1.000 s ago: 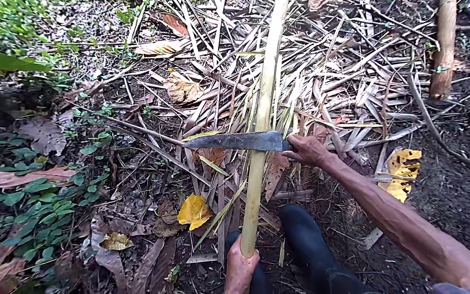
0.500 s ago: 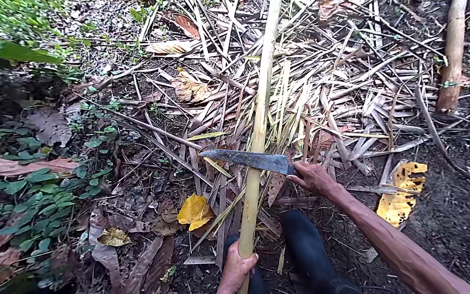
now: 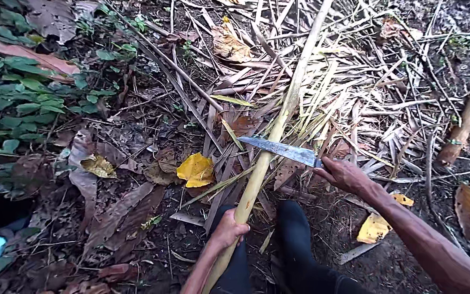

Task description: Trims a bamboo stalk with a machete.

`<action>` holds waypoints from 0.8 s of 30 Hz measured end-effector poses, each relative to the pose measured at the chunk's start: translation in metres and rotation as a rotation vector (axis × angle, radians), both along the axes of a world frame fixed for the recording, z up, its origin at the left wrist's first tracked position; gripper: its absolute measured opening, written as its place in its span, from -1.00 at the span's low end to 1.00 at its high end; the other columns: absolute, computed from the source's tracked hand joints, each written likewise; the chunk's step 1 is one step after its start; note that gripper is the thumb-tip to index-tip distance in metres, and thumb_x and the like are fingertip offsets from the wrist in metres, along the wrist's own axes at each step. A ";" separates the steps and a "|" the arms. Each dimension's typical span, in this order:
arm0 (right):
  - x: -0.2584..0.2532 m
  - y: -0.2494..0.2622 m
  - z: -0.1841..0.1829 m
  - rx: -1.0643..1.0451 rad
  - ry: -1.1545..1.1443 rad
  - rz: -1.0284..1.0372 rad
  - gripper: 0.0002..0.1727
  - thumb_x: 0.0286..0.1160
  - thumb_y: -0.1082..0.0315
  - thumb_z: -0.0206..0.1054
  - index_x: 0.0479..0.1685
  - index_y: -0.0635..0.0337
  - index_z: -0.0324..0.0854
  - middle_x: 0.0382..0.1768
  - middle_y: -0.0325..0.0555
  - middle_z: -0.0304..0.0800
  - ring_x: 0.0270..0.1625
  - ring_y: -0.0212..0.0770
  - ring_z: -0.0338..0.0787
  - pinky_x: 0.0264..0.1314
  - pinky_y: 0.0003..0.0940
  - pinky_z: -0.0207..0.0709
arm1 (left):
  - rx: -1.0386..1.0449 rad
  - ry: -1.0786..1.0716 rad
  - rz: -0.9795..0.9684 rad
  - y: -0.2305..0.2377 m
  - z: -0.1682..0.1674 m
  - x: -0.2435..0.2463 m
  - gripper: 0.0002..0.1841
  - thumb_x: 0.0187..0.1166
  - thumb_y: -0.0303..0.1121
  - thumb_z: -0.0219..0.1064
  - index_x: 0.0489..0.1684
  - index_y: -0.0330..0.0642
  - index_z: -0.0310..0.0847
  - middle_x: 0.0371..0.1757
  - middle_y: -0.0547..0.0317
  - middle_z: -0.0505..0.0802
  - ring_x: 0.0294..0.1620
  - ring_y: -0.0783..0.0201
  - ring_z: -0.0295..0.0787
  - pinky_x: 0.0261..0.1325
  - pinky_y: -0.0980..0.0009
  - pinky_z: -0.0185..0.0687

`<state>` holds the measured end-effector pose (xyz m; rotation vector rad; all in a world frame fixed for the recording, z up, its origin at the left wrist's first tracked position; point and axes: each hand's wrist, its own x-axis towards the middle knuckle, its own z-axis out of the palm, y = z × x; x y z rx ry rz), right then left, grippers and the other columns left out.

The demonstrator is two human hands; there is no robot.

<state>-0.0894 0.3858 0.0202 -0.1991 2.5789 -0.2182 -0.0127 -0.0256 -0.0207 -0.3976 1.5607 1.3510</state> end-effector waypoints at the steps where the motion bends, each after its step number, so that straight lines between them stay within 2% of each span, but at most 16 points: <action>1: 0.000 0.002 0.008 0.016 0.009 0.038 -0.19 0.68 -0.45 -0.17 -0.06 0.16 0.61 -0.46 0.03 0.68 -0.34 0.14 0.79 -0.30 0.19 0.62 | -0.052 0.030 -0.020 0.003 0.002 0.000 -0.62 0.20 -0.49 0.49 0.01 -0.26 0.56 -0.57 0.08 0.73 -0.73 0.20 0.67 -0.62 0.30 0.71; 5: -0.008 0.009 0.035 0.125 0.038 0.133 -0.24 0.68 -0.43 -0.15 -0.15 0.10 0.62 -0.52 -0.06 0.65 -0.44 0.06 0.77 -0.42 0.11 0.62 | -0.172 0.079 -0.086 0.008 0.012 0.001 -0.56 0.23 -0.48 0.50 0.13 -0.23 0.57 -0.45 0.08 0.77 -0.66 0.21 0.71 -0.53 0.27 0.74; 8: -0.026 0.026 0.039 0.176 0.054 0.052 -0.33 0.74 -0.31 -0.10 -0.17 0.14 0.58 -0.60 -0.03 0.62 -0.49 0.10 0.76 -0.48 0.15 0.58 | -0.175 0.084 -0.098 0.008 0.013 0.001 -0.57 0.24 -0.48 0.51 0.14 -0.22 0.59 -0.42 0.08 0.78 -0.64 0.22 0.73 -0.51 0.27 0.75; 11: -0.041 0.031 0.043 0.207 0.046 -0.052 -0.34 0.76 -0.29 -0.06 -0.24 0.16 0.58 -0.65 -0.02 0.59 -0.53 0.10 0.73 -0.48 0.16 0.56 | -0.163 0.078 -0.103 0.007 0.011 0.001 -0.56 0.23 -0.48 0.51 0.14 -0.21 0.59 -0.41 0.08 0.78 -0.64 0.21 0.73 -0.50 0.27 0.76; 14: -0.021 0.009 0.045 0.167 -0.019 0.090 -0.31 0.72 -0.35 -0.08 -0.11 0.14 0.61 -0.53 0.00 0.67 -0.42 0.12 0.79 -0.39 0.18 0.63 | -0.147 0.062 -0.102 0.006 0.010 0.001 -0.56 0.24 -0.47 0.51 0.14 -0.21 0.58 -0.44 0.10 0.78 -0.65 0.23 0.72 -0.51 0.29 0.75; 16: 0.001 -0.008 0.037 0.113 -0.074 0.199 -0.19 0.69 -0.41 -0.14 0.01 0.23 0.63 -0.38 0.14 0.75 -0.31 0.24 0.83 -0.31 0.25 0.65 | -0.140 0.054 -0.098 0.005 0.010 -0.001 -0.58 0.26 -0.47 0.51 0.13 -0.21 0.57 -0.44 0.10 0.77 -0.66 0.24 0.71 -0.51 0.31 0.75; 17: 0.007 -0.011 0.031 0.104 -0.061 0.211 -0.17 0.68 -0.42 -0.15 -0.01 0.25 0.63 -0.39 0.16 0.74 -0.33 0.26 0.84 -0.33 0.24 0.64 | -0.141 0.048 -0.098 0.004 0.011 -0.001 -0.59 0.26 -0.47 0.50 0.12 -0.20 0.57 -0.44 0.11 0.77 -0.66 0.25 0.71 -0.52 0.32 0.74; 20: -0.002 0.012 0.019 0.138 -0.012 0.009 -0.28 0.73 -0.33 -0.03 -0.01 0.22 0.65 -0.46 0.13 0.73 -0.35 0.26 0.82 -0.33 0.28 0.63 | -0.138 0.042 -0.090 0.005 0.009 0.000 -0.58 0.25 -0.48 0.50 0.12 -0.20 0.57 -0.47 0.10 0.77 -0.67 0.23 0.71 -0.54 0.31 0.74; 22: -0.008 0.022 0.019 0.189 0.062 0.015 -0.25 0.69 -0.39 -0.11 -0.08 0.17 0.62 -0.53 0.03 0.68 -0.42 0.17 0.81 -0.42 0.18 0.63 | -0.140 0.044 -0.085 0.005 0.009 -0.001 -0.57 0.25 -0.48 0.50 0.14 -0.21 0.57 -0.48 0.10 0.77 -0.68 0.23 0.71 -0.55 0.31 0.74; 24: 0.000 0.008 0.029 0.176 0.047 0.068 -0.22 0.70 -0.38 -0.12 -0.10 0.22 0.63 -0.49 0.06 0.69 -0.39 0.17 0.81 -0.38 0.17 0.64 | -0.138 0.045 -0.088 0.005 0.009 -0.002 -0.57 0.25 -0.48 0.50 0.14 -0.21 0.57 -0.47 0.10 0.77 -0.68 0.23 0.71 -0.55 0.31 0.74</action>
